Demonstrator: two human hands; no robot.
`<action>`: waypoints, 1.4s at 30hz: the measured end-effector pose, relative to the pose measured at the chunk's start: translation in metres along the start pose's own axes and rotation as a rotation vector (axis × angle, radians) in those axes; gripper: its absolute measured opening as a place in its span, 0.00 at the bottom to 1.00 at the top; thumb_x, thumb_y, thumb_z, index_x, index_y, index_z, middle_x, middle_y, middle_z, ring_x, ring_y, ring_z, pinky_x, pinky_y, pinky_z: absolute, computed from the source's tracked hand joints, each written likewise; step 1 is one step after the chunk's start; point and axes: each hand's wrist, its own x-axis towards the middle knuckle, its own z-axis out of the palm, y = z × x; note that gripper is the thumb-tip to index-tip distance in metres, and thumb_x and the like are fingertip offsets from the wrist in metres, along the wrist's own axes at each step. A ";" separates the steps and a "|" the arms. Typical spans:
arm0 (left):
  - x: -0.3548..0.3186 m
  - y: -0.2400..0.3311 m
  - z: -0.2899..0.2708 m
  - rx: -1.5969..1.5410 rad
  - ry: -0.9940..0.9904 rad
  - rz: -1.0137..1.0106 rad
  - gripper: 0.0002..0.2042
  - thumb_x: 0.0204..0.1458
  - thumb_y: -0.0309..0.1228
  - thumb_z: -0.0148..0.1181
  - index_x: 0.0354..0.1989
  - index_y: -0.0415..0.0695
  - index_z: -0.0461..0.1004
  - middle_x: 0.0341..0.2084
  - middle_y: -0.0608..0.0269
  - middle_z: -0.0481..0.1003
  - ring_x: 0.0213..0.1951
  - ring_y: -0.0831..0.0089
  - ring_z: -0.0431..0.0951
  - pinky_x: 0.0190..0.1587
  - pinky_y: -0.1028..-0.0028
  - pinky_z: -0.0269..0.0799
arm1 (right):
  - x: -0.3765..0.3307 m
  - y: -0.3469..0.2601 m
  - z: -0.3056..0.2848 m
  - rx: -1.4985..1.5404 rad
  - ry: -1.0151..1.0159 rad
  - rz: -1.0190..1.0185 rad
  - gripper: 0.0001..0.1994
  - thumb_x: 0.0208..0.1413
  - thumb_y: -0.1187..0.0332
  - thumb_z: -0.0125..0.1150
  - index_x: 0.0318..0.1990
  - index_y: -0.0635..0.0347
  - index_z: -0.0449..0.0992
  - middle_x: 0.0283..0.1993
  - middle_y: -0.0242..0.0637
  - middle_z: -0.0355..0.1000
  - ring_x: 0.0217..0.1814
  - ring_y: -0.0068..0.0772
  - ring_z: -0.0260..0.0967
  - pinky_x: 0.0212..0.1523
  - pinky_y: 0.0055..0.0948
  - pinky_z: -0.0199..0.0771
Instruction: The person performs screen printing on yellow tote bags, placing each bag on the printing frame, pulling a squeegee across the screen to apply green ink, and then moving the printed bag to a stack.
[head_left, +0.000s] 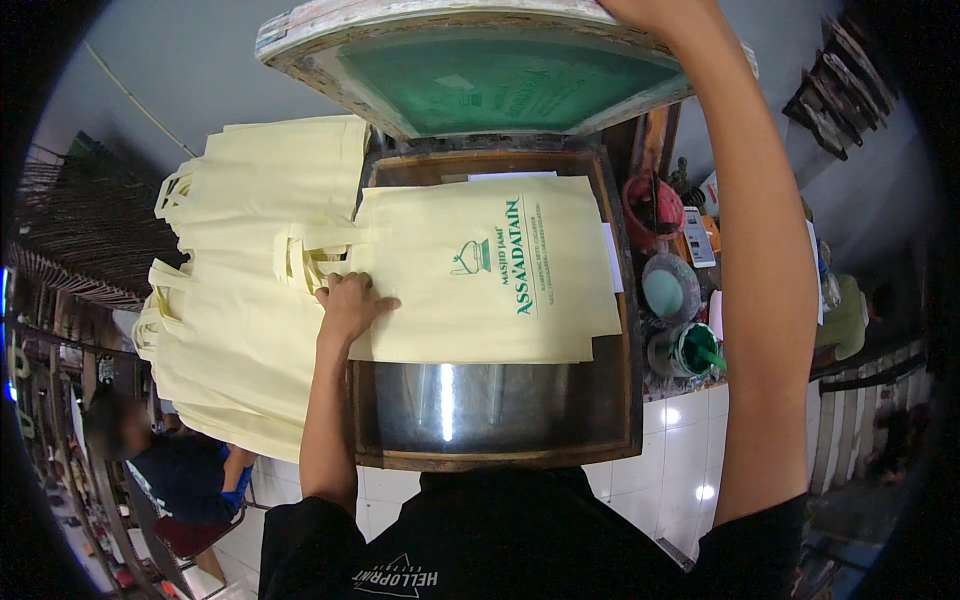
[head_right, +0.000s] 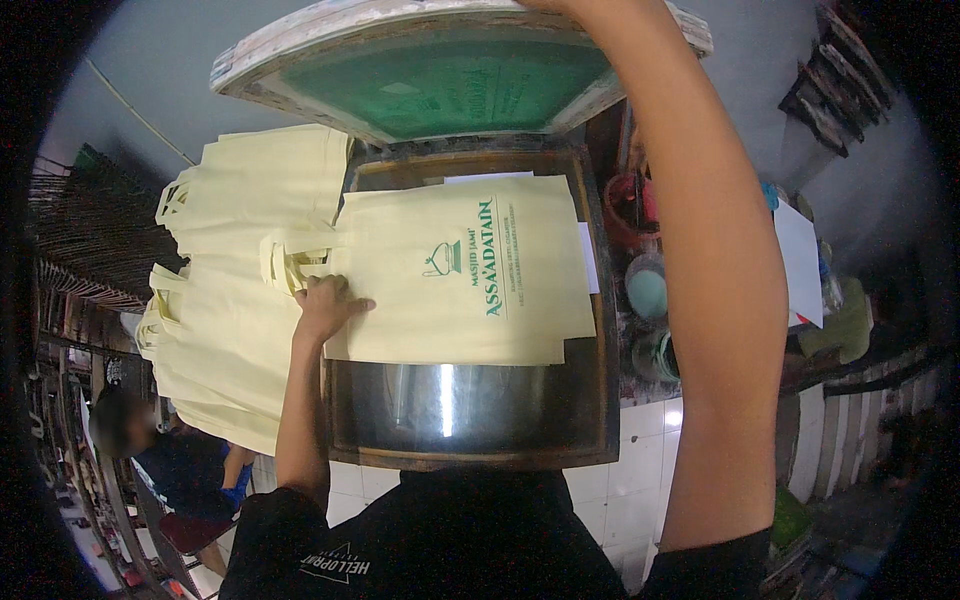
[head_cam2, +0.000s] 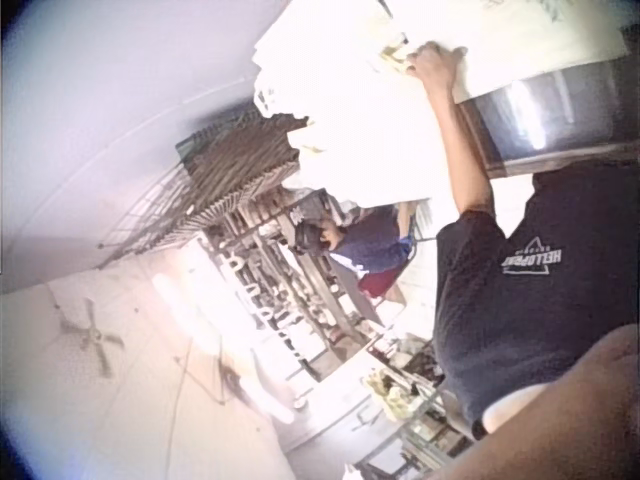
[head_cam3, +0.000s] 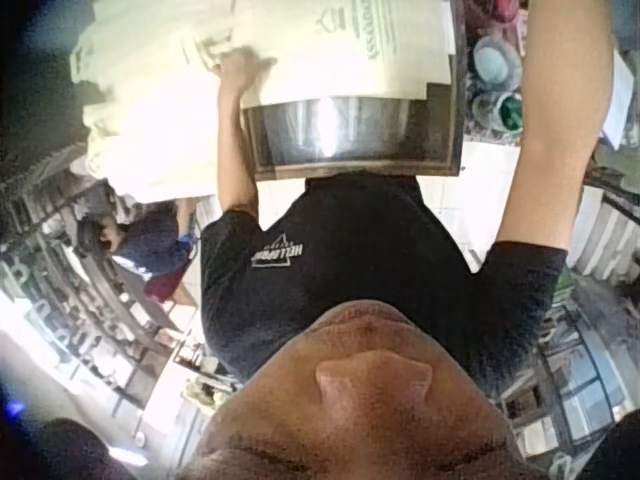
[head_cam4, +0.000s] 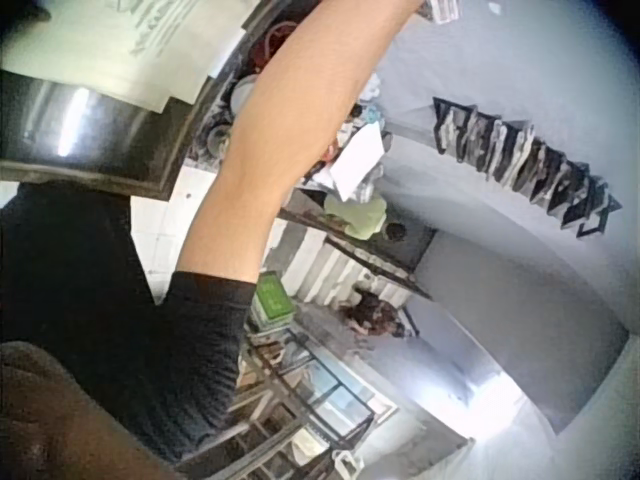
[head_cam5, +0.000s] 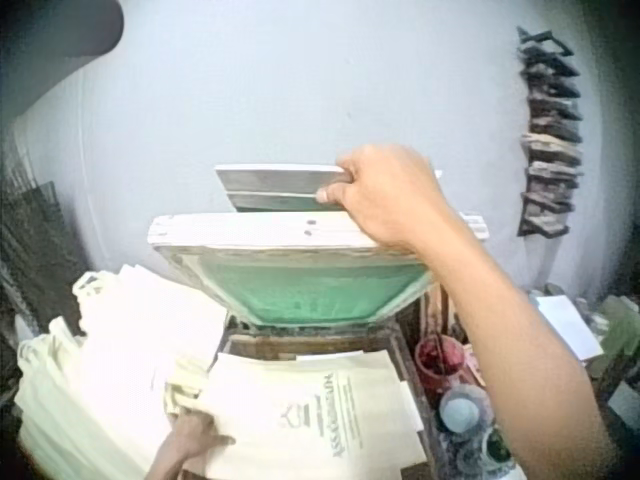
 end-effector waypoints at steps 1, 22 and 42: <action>0.003 -0.005 -0.002 -0.038 -0.037 0.002 0.25 0.49 0.50 0.70 0.44 0.40 0.81 0.46 0.49 0.78 0.56 0.50 0.69 0.63 0.52 0.52 | 0.004 0.000 -0.001 0.004 -0.025 -0.006 0.20 0.57 0.52 0.65 0.36 0.64 0.83 0.35 0.54 0.80 0.40 0.58 0.78 0.44 0.48 0.75; 0.040 0.045 0.009 -0.351 0.260 0.415 0.30 0.58 0.38 0.63 0.69 0.45 0.64 0.65 0.46 0.67 0.68 0.45 0.62 0.72 0.49 0.50 | 0.038 0.027 0.015 0.028 -0.018 -0.002 0.22 0.53 0.53 0.70 0.42 0.67 0.85 0.41 0.57 0.81 0.44 0.56 0.79 0.48 0.46 0.77; 0.161 0.142 0.033 -0.124 0.135 0.506 0.13 0.52 0.37 0.65 0.44 0.46 0.79 0.48 0.57 0.78 0.56 0.56 0.73 0.56 0.51 0.59 | 0.040 0.029 0.017 0.028 -0.006 -0.061 0.19 0.56 0.55 0.68 0.40 0.65 0.86 0.40 0.54 0.82 0.44 0.53 0.80 0.48 0.45 0.78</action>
